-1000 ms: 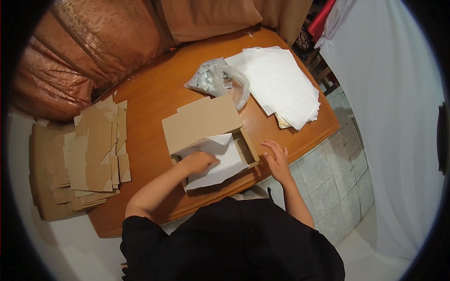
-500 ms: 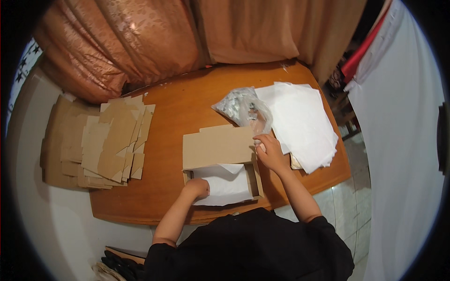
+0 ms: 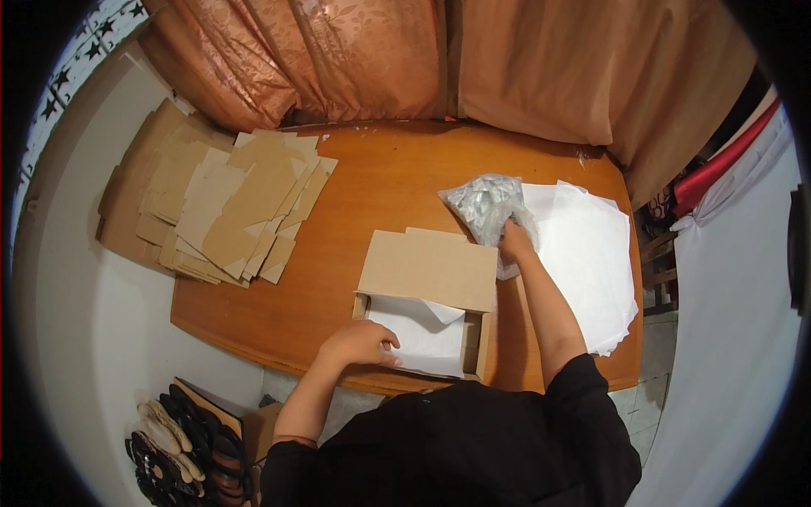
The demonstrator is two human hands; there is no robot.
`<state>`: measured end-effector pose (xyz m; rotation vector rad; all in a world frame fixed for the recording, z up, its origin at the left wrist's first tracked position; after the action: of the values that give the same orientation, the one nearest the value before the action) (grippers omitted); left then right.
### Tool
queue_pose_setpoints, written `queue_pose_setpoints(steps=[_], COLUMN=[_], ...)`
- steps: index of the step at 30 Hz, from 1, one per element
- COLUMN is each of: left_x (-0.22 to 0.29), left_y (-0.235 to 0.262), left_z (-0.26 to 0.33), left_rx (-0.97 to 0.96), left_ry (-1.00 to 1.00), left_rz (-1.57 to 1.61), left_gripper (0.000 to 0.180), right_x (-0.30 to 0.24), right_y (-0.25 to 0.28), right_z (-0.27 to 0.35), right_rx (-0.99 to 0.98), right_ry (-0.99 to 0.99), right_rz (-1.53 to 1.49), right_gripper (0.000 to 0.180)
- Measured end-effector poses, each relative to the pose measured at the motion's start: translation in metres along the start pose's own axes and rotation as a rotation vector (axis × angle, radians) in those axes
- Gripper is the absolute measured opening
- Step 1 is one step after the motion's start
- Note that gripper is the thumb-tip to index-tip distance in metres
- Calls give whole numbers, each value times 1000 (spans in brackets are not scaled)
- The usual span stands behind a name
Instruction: Assembling cardboard shoe boxes, inserting tissue paper and silica gel, then stacking them on a shelf.
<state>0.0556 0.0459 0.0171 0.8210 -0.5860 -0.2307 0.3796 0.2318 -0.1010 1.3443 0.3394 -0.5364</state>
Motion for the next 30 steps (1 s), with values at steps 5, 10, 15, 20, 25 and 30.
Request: queue_pose_setpoints(steps=[5, 10, 15, 20, 25, 30], left_x=[-14, -26, -21, -9, -9, -5], left_y=[-17, -14, -27, -24, -5, -16], left_z=[16, 5, -18, -13, -24, -28], left_rx=[-31, 356, 547, 1088, 989, 889], left_ry=[67, 86, 142, 108, 87, -115], left_rz=[-39, -137, -416, -584, -414, -423], left_gripper=[32, 20, 30, 76, 70, 40], right_x=[-3, -9, -4, -9, -11, -3], right_y=[-3, -12, -21, -23, -22, -20], right_z=[13, 39, 45, 51, 53, 54], right_rx=[97, 131, 148, 166, 154, 114], right_ry=[31, 139, 166, 302, 250, 299], right_rz=[311, 400, 406, 359, 332, 456], right_gripper=[32, 28, 25, 27, 25, 19])
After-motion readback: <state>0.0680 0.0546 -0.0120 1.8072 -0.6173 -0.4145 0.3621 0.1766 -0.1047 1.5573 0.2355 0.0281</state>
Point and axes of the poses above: each hand's wrist, its own z-axis away from the middle knuckle, its own y-axis out of the back of the hand, x = y × z, the point moved 5 cm from there along -z, towards the middle knuckle, and after that the axes turned 11 degrees about -z, right-handed, at the moved point
